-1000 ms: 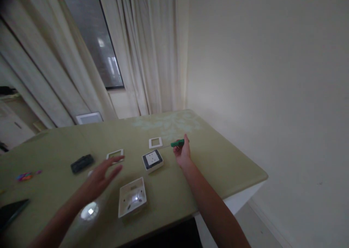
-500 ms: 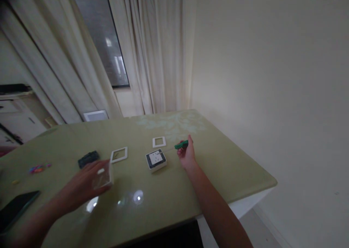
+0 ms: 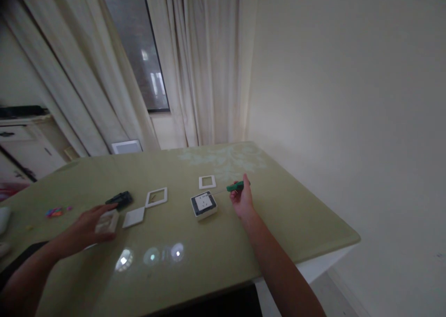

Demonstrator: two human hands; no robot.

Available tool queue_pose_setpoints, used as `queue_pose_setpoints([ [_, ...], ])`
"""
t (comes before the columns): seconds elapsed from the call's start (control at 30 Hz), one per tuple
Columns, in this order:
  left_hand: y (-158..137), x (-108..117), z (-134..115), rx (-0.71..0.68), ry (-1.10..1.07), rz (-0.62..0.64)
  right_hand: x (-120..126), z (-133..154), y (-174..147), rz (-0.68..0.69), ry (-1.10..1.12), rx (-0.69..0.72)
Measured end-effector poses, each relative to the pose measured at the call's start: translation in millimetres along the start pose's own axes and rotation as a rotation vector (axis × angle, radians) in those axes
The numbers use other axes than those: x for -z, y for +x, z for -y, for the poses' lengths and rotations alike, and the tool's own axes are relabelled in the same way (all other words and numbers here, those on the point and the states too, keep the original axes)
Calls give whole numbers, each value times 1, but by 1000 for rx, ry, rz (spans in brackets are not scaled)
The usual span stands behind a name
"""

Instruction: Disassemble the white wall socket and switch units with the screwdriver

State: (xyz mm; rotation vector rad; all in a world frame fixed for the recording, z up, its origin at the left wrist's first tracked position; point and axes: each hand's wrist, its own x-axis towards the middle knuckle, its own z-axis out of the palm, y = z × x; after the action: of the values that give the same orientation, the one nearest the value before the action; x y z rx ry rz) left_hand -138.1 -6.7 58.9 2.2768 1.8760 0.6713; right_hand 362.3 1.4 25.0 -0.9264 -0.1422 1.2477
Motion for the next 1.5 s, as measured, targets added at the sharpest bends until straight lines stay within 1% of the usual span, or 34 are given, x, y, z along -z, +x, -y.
queue_pose_setpoints([
  [0.03,1,-7,-16,-41,-14,13,-2,-1,0,-4,-8,9],
  [0.1,1,-30,-59,-154,-61,46,-5,-4,-1,-8,-32,32],
  [0.2,4,-81,-138,-326,-131,138,-8,-9,-4,-10,-93,69],
  [0.27,10,-115,-187,-392,-150,185,-8,-11,-6,-12,-143,102],
  [0.33,19,-137,-221,-412,-155,207,-6,-10,-7,-15,-188,150],
  [0.37,22,-142,-230,-422,-157,220,-5,-8,-8,-17,-206,182],
  [0.4,24,-141,-234,-433,-162,237,-4,-6,-8,-17,-222,218],
  [0.47,18,-127,-229,-481,-180,306,-3,-1,-9,-7,-249,299],
  [0.57,-12,-92,-201,-575,-224,453,-7,3,-20,57,-295,432],
  [0.63,-40,-75,-184,-558,-235,499,-14,0,-35,136,-334,511],
  [0.67,-54,-72,-179,-502,-244,506,-19,-3,-45,184,-357,544],
  [0.73,-78,-75,-176,-387,-240,463,-32,-12,-69,288,-409,597],
  [0.8,-93,-88,-179,-308,-223,398,-44,-22,-93,400,-478,641],
  [0.9,-99,-105,-187,-261,-203,310,-56,-33,-120,533,-589,714],
  [0.97,-98,-110,-189,-263,-204,280,-58,-35,-129,585,-665,765],
  [1.07,-98,-110,-189,-275,-216,269,-57,-32,-132,608,-747,828],
  [1.2,-99,-111,-187,-289,-220,238,-56,-27,-131,607,-809,876],
  [1.5,-100,-115,-186,-289,-236,215,-58,-31,-126,580,-844,939],
])
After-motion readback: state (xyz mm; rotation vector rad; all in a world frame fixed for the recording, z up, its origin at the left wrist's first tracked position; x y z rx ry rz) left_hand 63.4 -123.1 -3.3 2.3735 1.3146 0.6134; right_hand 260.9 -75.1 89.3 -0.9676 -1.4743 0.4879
